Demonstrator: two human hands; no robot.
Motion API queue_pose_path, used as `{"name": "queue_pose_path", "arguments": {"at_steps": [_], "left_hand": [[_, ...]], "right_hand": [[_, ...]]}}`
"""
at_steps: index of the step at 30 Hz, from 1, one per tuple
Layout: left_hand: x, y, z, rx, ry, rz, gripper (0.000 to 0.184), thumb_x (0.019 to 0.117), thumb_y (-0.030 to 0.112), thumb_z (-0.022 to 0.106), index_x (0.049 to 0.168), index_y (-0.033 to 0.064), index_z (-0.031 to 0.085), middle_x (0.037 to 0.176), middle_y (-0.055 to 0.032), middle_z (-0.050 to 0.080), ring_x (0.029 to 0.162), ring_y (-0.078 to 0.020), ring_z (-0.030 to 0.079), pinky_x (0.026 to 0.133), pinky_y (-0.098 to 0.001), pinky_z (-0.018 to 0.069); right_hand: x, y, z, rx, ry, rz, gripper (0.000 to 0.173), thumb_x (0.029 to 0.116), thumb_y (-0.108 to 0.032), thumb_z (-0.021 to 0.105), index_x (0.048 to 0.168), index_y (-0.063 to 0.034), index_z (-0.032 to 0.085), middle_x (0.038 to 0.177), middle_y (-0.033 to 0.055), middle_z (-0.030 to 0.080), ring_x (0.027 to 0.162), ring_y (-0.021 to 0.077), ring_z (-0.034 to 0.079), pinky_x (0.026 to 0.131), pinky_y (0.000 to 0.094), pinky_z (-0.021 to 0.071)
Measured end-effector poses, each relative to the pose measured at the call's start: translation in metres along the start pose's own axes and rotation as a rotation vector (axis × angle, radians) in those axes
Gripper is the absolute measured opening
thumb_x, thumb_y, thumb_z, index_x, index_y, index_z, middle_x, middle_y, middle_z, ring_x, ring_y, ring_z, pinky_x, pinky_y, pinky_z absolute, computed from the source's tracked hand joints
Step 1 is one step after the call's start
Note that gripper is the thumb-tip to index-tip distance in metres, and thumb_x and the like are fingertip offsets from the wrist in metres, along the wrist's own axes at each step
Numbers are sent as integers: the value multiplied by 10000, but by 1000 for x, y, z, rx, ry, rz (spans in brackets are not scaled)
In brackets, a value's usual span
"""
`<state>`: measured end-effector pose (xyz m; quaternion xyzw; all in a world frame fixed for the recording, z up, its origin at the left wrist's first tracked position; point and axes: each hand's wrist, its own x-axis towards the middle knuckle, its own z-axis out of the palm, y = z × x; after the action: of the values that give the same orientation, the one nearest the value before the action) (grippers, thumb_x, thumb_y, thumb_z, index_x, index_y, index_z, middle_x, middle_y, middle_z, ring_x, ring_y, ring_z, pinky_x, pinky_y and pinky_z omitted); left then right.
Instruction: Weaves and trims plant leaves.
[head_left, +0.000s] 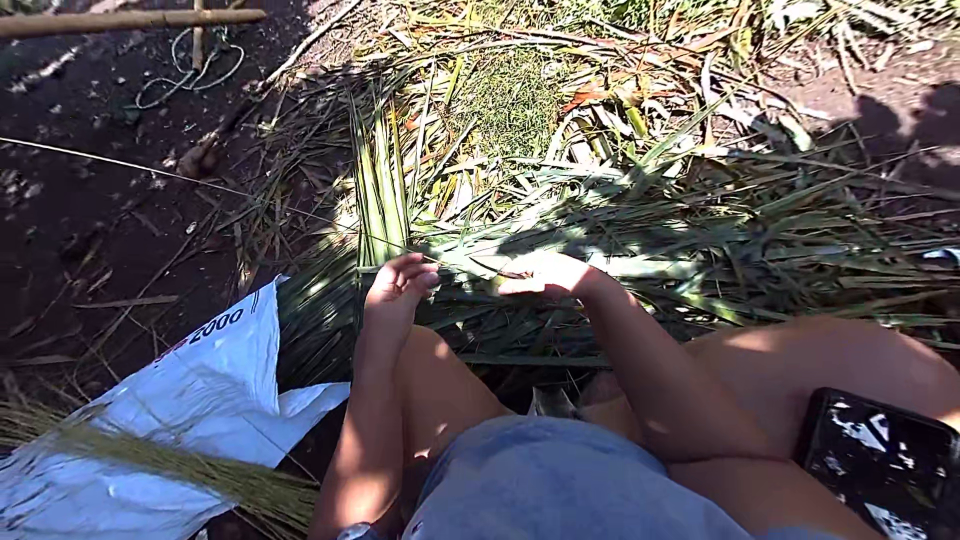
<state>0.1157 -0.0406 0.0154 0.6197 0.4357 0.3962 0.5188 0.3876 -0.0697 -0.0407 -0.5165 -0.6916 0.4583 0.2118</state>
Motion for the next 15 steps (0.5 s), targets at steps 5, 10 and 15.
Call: {"name": "queue_pose_path", "arguments": {"at_steps": [5, 10, 15], "left_hand": [[2, -5, 4, -52, 40, -66, 103, 1011, 42, 597, 1101, 19, 641, 889, -39, 731, 768, -122, 723, 719, -284, 616], [-2, -13, 6, -56, 202, 68, 81, 972, 30, 654, 1043, 10, 688, 968, -57, 761, 854, -155, 749, 802, -325, 632], [-8, -21, 16, -92, 331, 290, 100, 962, -14, 633, 1030, 57, 647, 918, 18, 759, 844, -111, 747, 814, -307, 631]], "right_hand": [[-6, -5, -3, 21, -82, -27, 242, 1005, -270, 643, 915, -54, 704, 778, 1, 665, 731, 70, 605, 741, 324, 510], [-1, -5, -1, 88, 552, 136, 245, 1042, -112, 552, 1193, 49, 658, 1119, 232, 663, 984, 327, 639, 901, 520, 502], [-8, -59, 28, -151, 673, 75, 352, 1109, -186, 401, 1169, 36, 668, 1049, 219, 688, 978, 357, 688, 869, 555, 548]]}}
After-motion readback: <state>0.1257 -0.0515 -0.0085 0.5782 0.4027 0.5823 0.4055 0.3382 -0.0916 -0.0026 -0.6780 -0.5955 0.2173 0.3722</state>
